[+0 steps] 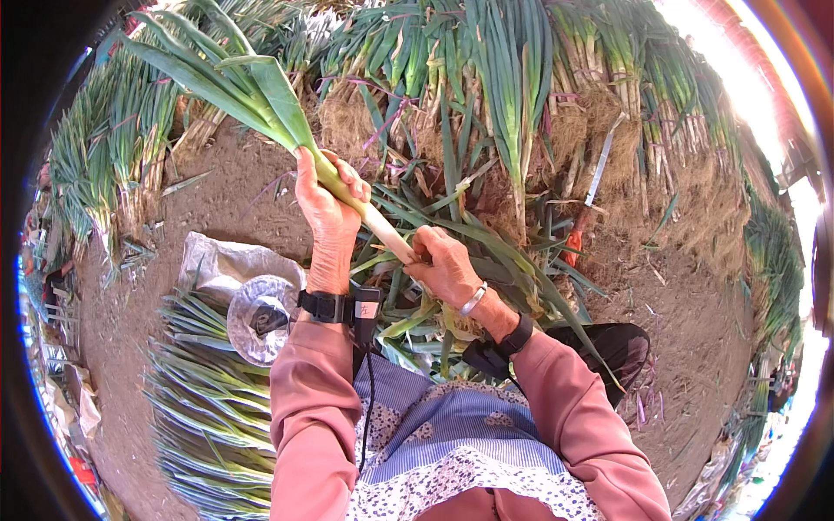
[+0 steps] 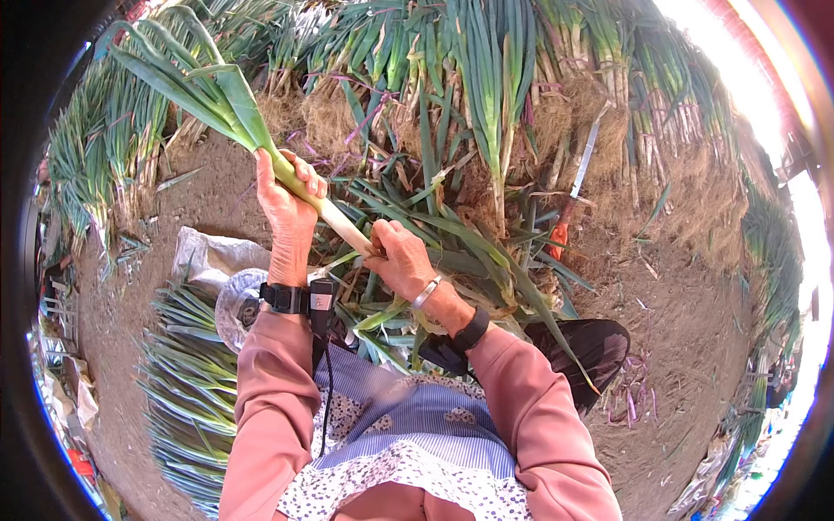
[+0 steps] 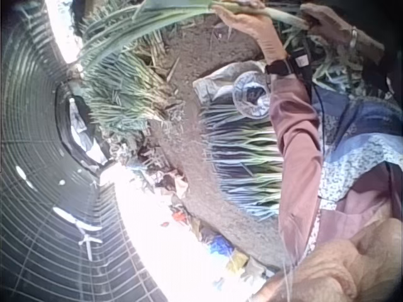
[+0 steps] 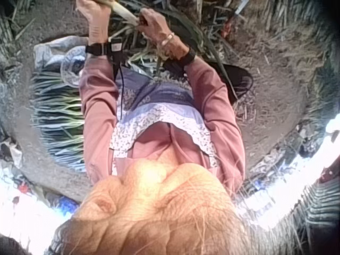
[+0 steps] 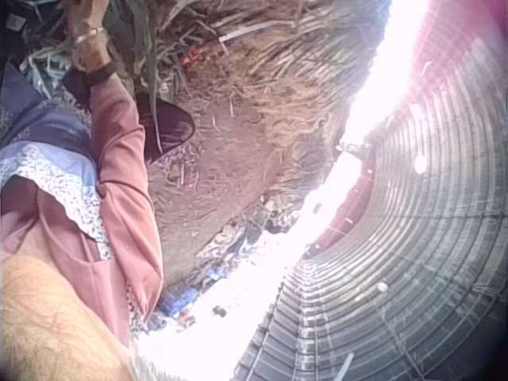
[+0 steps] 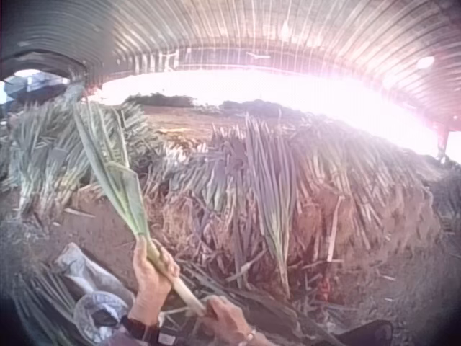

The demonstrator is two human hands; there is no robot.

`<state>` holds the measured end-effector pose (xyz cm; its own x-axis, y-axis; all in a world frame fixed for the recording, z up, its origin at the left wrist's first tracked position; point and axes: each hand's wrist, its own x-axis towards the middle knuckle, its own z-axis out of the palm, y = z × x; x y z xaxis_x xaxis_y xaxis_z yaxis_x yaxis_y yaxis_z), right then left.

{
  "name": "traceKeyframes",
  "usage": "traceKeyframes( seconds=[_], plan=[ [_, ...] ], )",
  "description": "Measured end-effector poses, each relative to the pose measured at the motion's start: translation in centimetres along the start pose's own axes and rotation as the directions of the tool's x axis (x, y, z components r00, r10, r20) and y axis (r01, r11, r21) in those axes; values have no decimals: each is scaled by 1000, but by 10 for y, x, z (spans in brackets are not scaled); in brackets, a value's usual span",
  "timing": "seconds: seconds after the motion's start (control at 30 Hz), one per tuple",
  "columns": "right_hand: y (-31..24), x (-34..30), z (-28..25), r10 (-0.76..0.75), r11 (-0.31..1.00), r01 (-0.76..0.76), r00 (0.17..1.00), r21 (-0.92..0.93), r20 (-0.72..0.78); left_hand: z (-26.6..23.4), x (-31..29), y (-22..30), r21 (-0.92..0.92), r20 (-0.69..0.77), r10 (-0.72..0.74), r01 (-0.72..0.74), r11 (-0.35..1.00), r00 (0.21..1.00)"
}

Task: The person picks up a leek from a pile, peels away the outer layers by hand, and places the cleaned leek onto a separate pile before repeating the process with another leek.

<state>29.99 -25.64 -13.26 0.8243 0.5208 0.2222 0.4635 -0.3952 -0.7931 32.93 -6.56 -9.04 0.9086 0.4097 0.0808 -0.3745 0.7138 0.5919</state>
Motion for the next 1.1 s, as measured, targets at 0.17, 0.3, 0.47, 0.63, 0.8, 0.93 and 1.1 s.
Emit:
traceKeyframes(
  seconds=[0.17,0.3,0.47,0.63,0.8,0.93,1.1],
  plan=[
    [-2,-5,6,18,996,-17,1000,-92,10,2,-1,-1,9,-24,-4,4,1000,1000],
    [-3,-8,6,36,990,-29,998,-135,50,2,-1,1,55,-54,12,-9,998,998],
    [2,-22,-14,-215,964,196,972,178,94,-10,7,18,106,-124,95,-82,991,988],
    [130,-107,-30,383,676,58,824,-735,417,-10,10,24,184,-173,171,-138,973,970],
    [84,-89,-33,202,892,-189,979,-411,-11,-15,5,27,308,-46,301,-273,911,952],
    [14,-23,-12,-27,994,-1,967,-110,-255,-7,5,1,225,33,220,-222,949,975],
    [14,20,-3,-38,981,-24,949,-192,-312,-4,-2,-13,83,41,126,-129,988,991]
  ],
)
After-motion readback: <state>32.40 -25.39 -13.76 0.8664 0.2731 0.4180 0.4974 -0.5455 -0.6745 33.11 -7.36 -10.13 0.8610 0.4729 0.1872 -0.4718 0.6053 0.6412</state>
